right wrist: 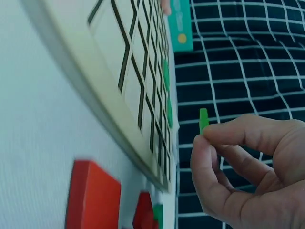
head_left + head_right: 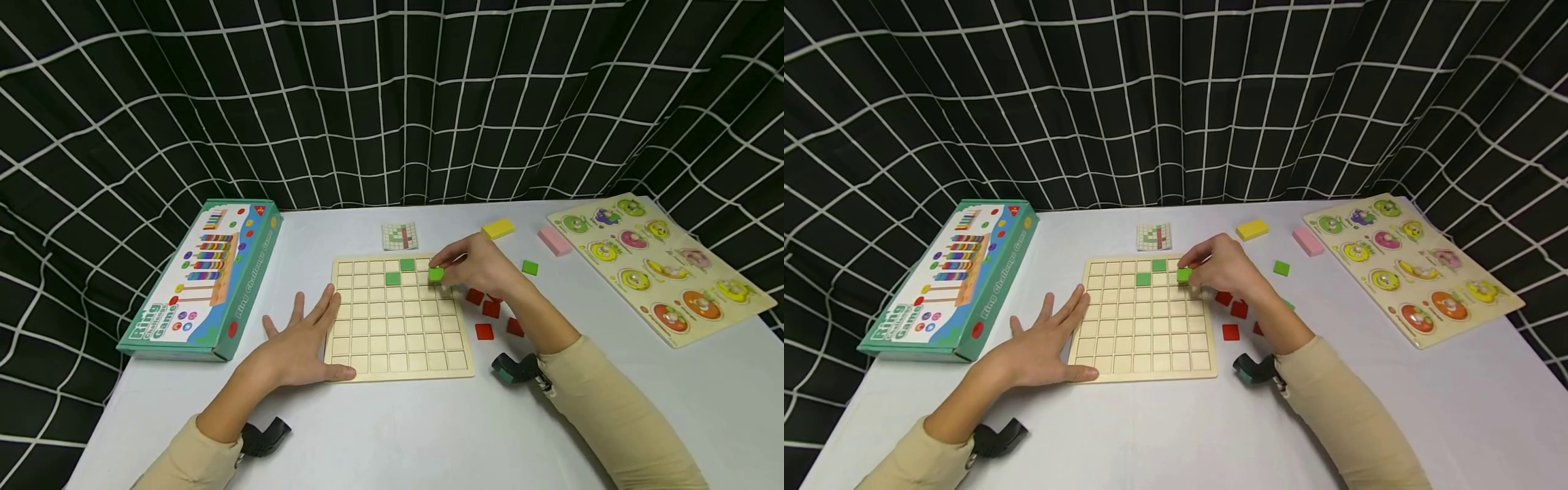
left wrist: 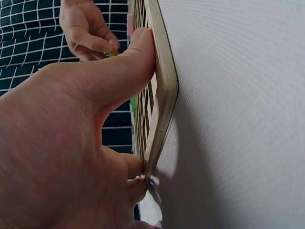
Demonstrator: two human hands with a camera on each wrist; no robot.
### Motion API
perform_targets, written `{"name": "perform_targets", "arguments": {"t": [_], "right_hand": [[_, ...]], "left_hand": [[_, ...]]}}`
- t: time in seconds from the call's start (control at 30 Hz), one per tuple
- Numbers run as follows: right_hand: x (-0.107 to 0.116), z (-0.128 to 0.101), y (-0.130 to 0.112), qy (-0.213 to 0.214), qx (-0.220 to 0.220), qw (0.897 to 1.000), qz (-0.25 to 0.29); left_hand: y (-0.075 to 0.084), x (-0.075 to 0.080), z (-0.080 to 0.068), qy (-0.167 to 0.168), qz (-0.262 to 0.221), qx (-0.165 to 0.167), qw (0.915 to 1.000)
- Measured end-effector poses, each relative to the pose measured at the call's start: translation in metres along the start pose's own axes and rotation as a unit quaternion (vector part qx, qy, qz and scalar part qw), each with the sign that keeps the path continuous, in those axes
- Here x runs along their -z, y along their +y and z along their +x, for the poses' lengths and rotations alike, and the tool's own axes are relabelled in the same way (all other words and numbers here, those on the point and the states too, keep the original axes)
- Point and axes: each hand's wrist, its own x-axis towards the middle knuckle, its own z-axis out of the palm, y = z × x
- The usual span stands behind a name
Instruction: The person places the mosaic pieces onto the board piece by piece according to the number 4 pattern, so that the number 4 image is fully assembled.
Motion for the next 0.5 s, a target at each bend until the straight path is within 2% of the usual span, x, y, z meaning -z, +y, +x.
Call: {"name": "perform_targets", "arguments": {"t": [0.5], "right_hand": [[-0.026, 0.003, -0.022, -0.035, 0.016, 0.999, 0.026]], "left_hand": [[0.000, -0.001, 0.000, 0.003, 0.005, 0.001, 1.0000]]}}
